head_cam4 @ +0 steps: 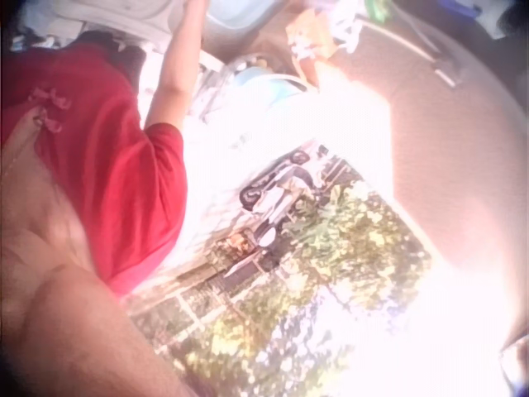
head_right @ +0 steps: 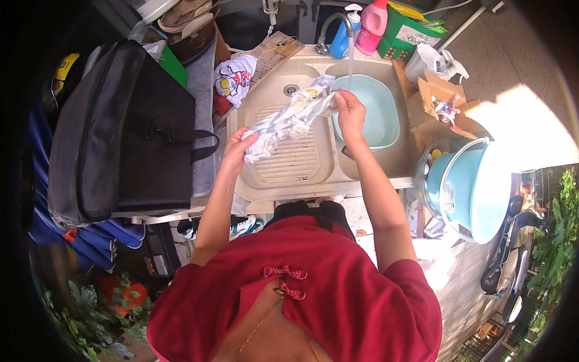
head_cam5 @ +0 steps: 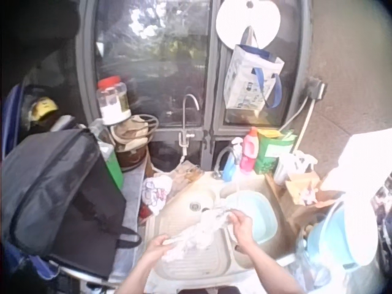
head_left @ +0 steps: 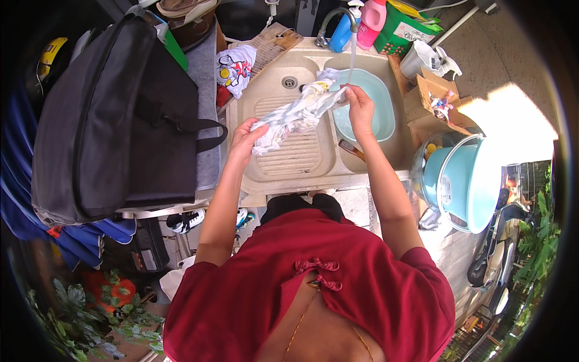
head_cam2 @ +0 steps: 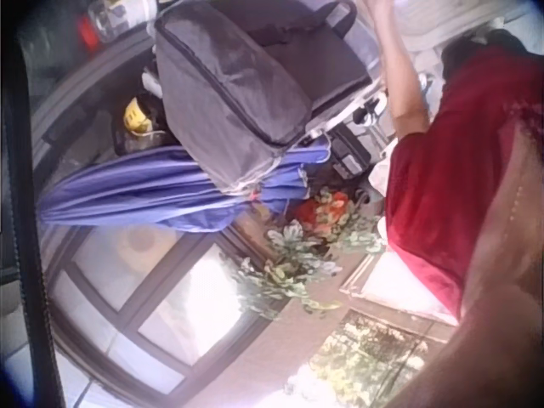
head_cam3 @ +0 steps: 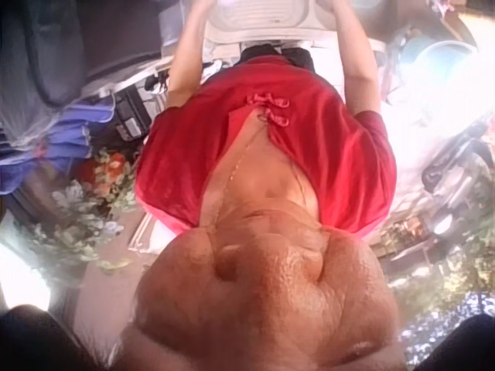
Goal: The person washes clothes by hand in a bowl of water and on a washboard, using their hands to scrub the fabric against the board and rinse it in the water.
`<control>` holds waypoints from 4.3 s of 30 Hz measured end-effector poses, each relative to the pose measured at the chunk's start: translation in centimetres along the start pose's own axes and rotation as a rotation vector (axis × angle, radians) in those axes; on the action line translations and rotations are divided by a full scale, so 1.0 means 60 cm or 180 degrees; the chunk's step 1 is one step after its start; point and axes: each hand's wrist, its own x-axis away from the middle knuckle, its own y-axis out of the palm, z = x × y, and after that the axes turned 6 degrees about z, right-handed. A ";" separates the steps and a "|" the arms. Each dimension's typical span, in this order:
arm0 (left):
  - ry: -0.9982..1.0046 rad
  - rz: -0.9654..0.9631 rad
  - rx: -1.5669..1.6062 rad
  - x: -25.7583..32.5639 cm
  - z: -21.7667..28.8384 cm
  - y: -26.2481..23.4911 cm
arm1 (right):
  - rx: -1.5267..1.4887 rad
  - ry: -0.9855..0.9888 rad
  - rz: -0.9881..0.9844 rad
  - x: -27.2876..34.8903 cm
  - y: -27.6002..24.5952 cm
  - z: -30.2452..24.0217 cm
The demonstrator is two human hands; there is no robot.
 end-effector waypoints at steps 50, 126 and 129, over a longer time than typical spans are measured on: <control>0.1596 -0.1508 0.2385 0.203 0.254 0.252 | -0.3229 -0.0193 0.1254 0.080 -0.213 -0.510; 0.1648 -0.0545 -0.2884 -0.105 0.115 0.314 | -0.1858 0.0507 0.0111 -0.132 -0.185 -0.202; 0.0378 -0.0348 -0.1747 -0.125 0.051 0.297 | -0.1671 0.0263 0.0159 -0.150 -0.201 -0.167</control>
